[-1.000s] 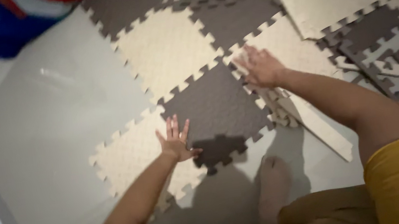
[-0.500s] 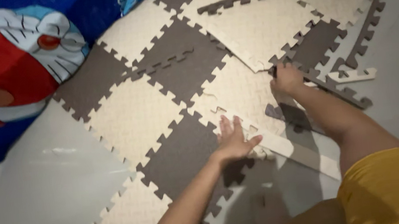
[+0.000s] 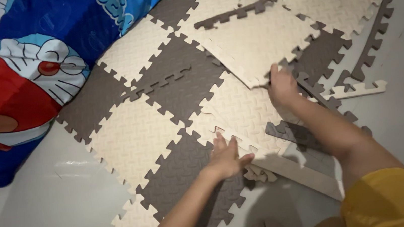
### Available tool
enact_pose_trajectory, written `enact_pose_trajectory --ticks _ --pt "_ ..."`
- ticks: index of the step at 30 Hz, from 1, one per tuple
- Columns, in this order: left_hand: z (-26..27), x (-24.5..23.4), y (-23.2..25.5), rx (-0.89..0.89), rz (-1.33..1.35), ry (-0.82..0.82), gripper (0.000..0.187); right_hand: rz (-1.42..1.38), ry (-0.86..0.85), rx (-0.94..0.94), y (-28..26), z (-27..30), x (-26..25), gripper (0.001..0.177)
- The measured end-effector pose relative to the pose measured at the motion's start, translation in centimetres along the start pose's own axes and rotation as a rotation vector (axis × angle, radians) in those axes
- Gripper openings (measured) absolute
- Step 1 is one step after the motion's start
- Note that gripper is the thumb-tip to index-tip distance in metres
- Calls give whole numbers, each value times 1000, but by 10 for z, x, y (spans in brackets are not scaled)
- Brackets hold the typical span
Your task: The person assembles interlocking foam floor mats by fitting the teeth together and pressing them flat.
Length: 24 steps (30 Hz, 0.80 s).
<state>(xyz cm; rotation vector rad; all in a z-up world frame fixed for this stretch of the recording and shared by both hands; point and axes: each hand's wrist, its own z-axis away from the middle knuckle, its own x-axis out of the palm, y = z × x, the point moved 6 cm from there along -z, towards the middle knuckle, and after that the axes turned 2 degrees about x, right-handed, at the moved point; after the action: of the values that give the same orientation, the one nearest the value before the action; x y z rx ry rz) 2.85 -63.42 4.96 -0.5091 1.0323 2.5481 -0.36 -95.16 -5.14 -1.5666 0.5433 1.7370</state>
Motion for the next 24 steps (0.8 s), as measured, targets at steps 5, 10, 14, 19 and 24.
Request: enact_pose_trajectory --ticks 5,10,14,19,24 --pt "11 -19 -11 4 -72 22 98 -108 535 -364 -30 -18 -113 47" --pt "31 -66 -5 90 -91 187 109 -264 819 -579 -93 1 -257 12" --pt "68 -131 12 262 -95 454 125 -276 852 -697 -159 51 -350 13" --pt "161 -230 23 472 -195 1102 135 -513 569 -641 -234 105 -391 18" --pt "220 -287 -10 487 -306 1021 102 -667 329 -851 -305 149 -379 6"
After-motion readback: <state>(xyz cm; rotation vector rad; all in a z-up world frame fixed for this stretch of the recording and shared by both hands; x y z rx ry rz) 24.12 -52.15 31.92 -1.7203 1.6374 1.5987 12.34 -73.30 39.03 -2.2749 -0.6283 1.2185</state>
